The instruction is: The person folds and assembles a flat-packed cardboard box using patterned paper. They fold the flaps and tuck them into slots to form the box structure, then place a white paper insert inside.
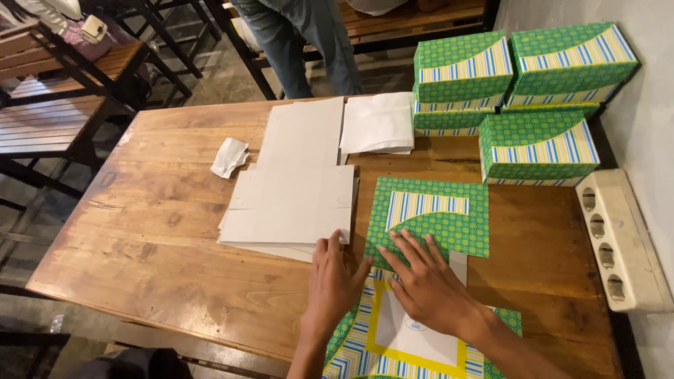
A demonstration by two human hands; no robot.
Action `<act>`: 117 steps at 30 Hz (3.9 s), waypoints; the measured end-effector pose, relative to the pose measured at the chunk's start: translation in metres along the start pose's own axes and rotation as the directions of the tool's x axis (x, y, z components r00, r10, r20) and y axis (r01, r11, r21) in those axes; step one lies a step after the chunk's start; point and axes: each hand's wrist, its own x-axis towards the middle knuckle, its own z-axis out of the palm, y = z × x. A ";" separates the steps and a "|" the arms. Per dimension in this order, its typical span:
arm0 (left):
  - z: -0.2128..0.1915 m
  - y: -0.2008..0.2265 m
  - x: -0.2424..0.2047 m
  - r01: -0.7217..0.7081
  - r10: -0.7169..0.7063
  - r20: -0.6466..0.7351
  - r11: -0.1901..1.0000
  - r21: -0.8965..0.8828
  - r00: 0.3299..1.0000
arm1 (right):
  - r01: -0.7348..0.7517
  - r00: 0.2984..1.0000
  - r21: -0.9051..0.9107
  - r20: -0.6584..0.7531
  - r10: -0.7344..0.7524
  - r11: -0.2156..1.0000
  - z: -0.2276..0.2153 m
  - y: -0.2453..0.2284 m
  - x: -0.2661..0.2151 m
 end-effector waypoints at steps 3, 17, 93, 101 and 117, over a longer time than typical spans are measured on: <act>-0.004 0.002 -0.001 0.002 -0.003 -0.021 0.998 -0.057 1.000 | -0.007 1.000 0.015 0.001 0.007 1.000 -0.003 -0.002 0.001; -0.014 0.004 -0.032 0.019 0.000 0.156 0.992 -0.126 0.988 | -0.166 0.981 0.105 -0.083 0.175 0.980 -0.001 -0.002 0.001; -0.001 0.011 0.092 -0.377 0.475 0.401 0.876 -0.302 0.783 | -0.113 0.993 0.009 0.031 0.112 0.994 -0.049 0.009 0.002; -0.007 0.016 0.087 -0.411 0.493 0.408 0.869 -0.274 0.769 | -0.110 0.994 0.007 0.027 0.110 0.994 -0.047 0.012 0.001; -0.006 0.014 0.088 -0.439 0.503 0.428 0.864 -0.247 0.751 | -0.120 0.992 0.036 0.043 0.118 0.992 -0.048 0.011 0.000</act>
